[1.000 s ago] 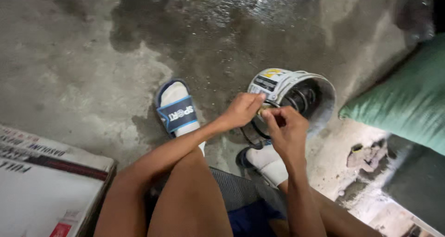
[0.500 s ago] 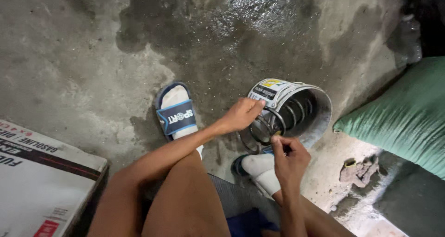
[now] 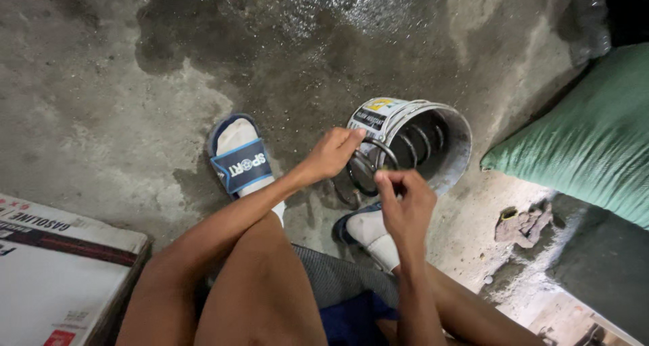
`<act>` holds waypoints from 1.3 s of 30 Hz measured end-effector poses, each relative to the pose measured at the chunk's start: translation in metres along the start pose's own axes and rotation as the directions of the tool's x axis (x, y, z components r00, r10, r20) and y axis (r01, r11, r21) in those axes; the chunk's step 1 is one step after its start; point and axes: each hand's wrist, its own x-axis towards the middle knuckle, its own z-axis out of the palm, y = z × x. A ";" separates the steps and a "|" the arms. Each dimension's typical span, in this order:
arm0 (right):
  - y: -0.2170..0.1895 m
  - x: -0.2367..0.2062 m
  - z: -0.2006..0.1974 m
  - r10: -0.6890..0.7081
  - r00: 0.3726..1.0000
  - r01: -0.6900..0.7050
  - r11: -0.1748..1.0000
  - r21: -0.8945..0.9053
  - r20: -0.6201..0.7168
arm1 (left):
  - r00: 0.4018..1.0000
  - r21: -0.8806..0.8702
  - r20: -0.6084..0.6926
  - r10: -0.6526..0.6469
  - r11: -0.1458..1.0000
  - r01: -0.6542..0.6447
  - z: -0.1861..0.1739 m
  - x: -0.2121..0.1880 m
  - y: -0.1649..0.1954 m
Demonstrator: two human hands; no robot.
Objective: The person sits on the floor scrubbing circular metal rings, which appear to be shock absorber springs, with a sponge. They repeatedly dip the rings and sponge into a bucket of dark liquid and scrub the rings one at a time over the bucket.
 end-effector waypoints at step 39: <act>0.003 0.000 0.000 0.002 0.996 0.005 0.997 -0.079 0.090 | 0.991 -0.130 0.136 0.007 0.992 0.011 0.000 -0.007 -0.011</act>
